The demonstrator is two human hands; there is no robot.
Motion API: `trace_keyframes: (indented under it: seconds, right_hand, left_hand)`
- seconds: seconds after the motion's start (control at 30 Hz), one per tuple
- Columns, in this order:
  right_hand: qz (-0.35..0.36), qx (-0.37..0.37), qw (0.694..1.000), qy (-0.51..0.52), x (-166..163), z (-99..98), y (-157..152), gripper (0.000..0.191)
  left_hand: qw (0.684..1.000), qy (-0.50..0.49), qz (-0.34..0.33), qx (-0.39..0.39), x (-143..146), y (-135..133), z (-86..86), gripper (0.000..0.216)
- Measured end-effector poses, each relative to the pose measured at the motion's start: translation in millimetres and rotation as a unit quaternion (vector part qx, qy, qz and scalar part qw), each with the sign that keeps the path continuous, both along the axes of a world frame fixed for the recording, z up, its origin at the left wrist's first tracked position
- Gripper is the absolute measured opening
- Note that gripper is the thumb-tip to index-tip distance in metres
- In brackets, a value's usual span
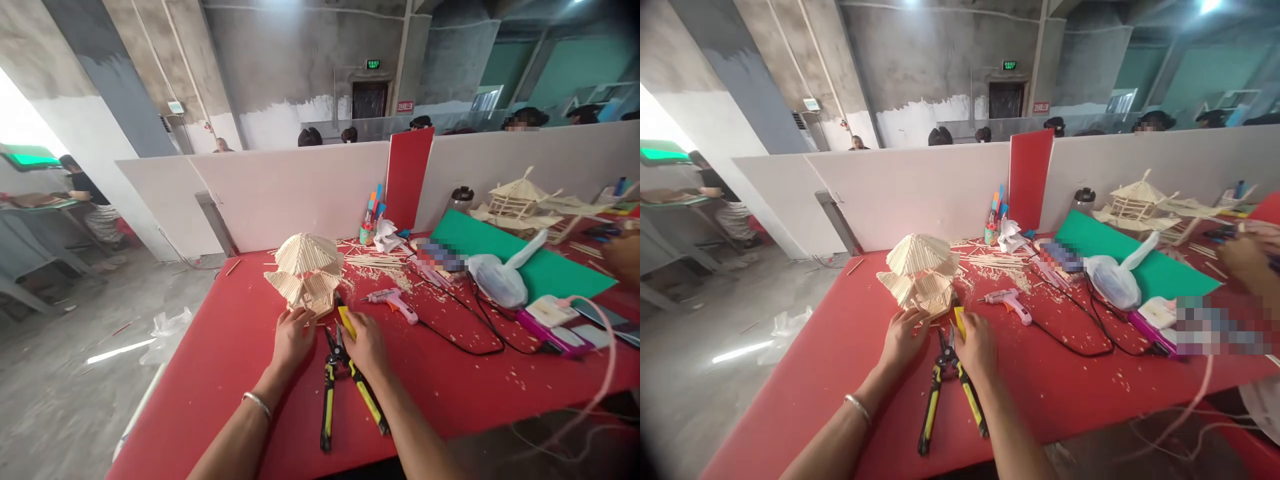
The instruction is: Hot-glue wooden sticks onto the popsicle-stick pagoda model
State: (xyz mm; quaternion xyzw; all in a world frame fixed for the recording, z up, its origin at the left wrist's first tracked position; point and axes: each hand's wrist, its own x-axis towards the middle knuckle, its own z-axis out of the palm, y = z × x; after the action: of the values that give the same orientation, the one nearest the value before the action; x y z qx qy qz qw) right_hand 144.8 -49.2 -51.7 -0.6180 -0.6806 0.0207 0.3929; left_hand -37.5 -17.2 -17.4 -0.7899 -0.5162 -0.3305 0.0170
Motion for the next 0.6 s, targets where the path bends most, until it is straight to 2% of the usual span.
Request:
trace_keyframes:
  seconds: [0.3, 0.6]
  right_hand:
    - [-0.025, -0.035, 0.999, -0.03, -12.3, -1.5, -3.2, 0.039]
    - [0.0, -0.066, 0.996, -0.053, -5.0, 9.7, -10.7, 0.037]
  left_hand:
    - [0.999, 0.03, -0.016, -0.006, -11.8, -1.4, -6.0, 0.022]
    - [0.999, -0.046, -0.02, -0.018, -2.7, -4.2, -3.9, 0.022]
